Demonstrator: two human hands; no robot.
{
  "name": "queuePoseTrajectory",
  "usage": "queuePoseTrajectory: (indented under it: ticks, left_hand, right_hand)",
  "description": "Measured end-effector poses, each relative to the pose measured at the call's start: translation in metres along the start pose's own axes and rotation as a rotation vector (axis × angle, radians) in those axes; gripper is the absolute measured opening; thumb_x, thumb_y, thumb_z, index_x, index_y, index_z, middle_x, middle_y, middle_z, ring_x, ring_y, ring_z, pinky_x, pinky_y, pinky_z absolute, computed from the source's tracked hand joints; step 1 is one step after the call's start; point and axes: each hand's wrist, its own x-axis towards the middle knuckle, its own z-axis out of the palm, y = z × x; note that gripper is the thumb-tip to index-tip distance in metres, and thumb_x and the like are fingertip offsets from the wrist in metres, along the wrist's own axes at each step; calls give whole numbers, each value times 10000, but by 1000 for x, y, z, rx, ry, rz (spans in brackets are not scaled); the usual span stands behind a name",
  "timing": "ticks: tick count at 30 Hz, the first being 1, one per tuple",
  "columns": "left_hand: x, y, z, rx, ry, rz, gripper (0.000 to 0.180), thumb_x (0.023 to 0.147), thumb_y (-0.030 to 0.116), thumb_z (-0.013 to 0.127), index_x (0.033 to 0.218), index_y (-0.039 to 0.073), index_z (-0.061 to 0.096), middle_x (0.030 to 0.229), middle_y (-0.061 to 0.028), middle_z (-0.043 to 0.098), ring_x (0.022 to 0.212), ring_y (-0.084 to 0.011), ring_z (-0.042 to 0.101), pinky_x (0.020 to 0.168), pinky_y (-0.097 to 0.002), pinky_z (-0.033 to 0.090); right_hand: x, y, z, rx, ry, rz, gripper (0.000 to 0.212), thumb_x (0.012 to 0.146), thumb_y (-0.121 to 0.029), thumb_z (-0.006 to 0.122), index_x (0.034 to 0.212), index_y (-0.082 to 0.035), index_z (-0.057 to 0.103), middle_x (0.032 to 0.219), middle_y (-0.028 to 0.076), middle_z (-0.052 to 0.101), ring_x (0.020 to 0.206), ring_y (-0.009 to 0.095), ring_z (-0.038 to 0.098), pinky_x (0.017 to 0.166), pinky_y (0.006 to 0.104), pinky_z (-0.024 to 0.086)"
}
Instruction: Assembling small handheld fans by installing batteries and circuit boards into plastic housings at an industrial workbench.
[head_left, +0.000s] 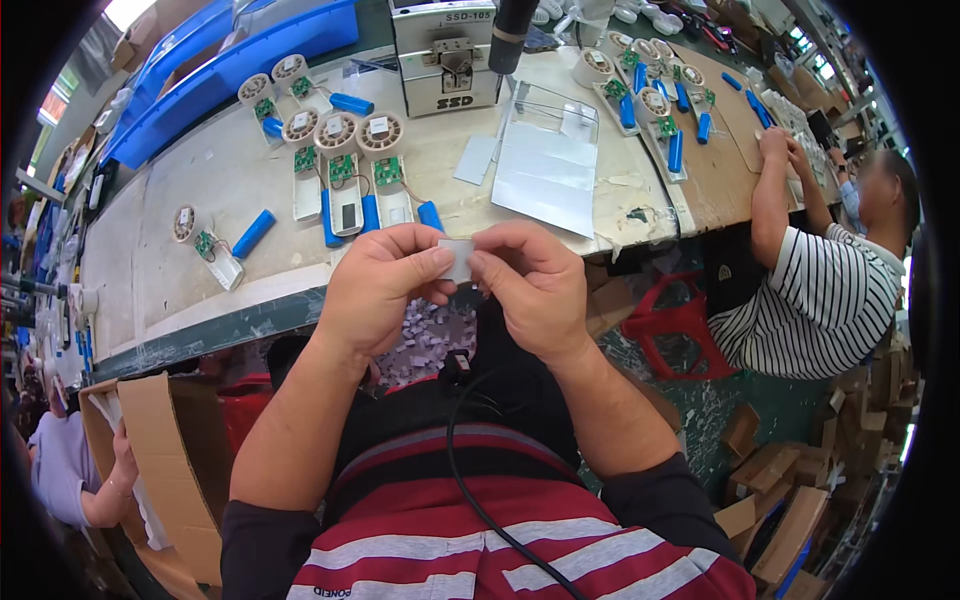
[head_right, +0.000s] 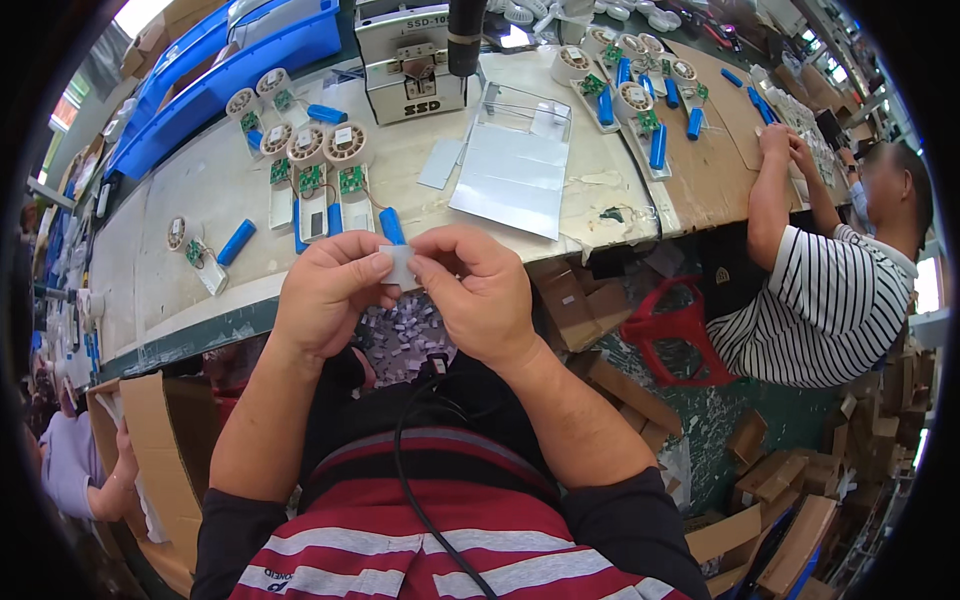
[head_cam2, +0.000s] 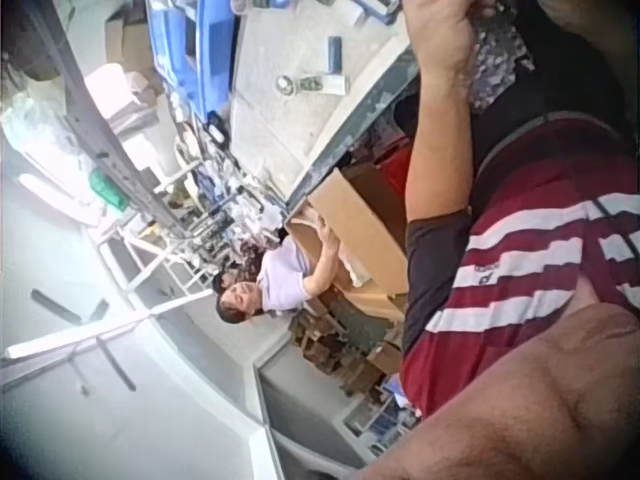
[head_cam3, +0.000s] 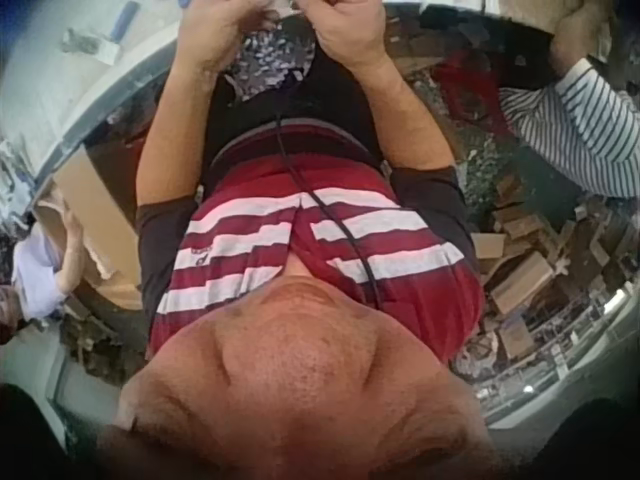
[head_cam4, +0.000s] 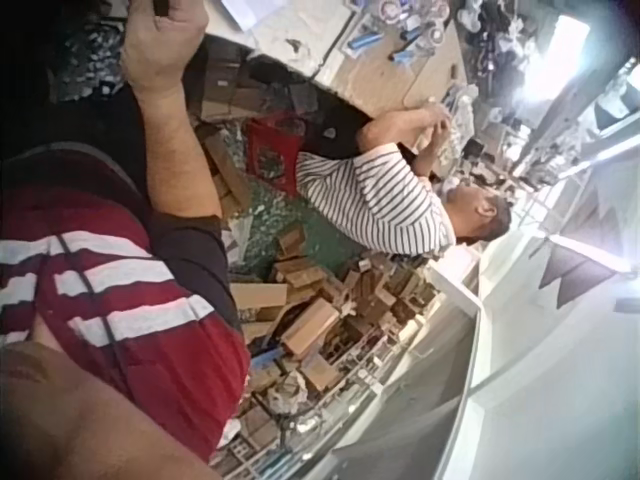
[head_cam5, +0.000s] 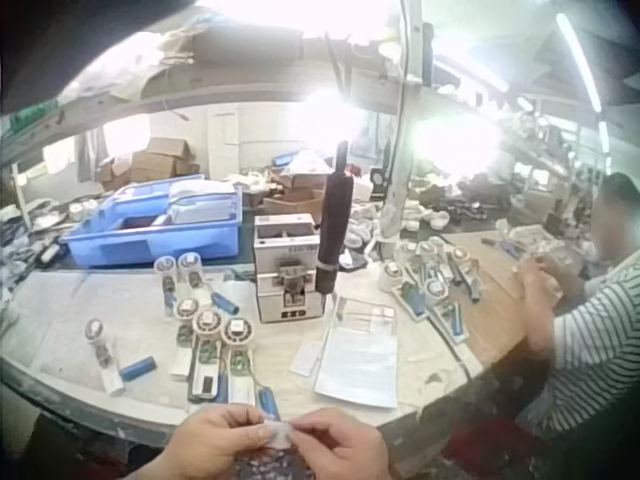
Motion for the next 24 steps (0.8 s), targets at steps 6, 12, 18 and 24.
queuePoseTrajectory:
  ticks: [6,12,18,24]
  left_hand:
    - [1,-5,-4,-68,-14,-7,160,1012,118,710,1108,-8,717,947,-78,755,785,-146,727,700,-269,586]
    - [0,-8,-7,-91,-34,12,151,1008,99,711,1110,-12,723,944,-88,759,787,-158,737,697,-278,593]
    - [-2,-7,-7,-113,-20,-2,154,1008,84,702,1115,-25,722,940,-100,756,782,-168,736,690,-285,603]
    - [-3,-9,-12,-135,-58,-3,124,1017,91,690,1083,-13,698,952,-116,749,801,-191,726,713,-321,595]
  right_hand:
    - [3,-5,1,-192,-2,-62,105,944,30,720,1048,22,734,949,70,697,846,123,685,757,264,548]
    - [4,-6,2,-210,1,-44,113,930,27,723,1041,22,744,938,82,706,832,136,682,743,268,543]
    - [8,-11,2,-363,-54,-92,139,914,9,727,1050,17,754,921,93,708,784,165,672,709,289,523]
    - [10,-11,-1,-369,-145,-88,156,934,7,720,1085,23,754,913,80,693,792,149,681,708,277,528]
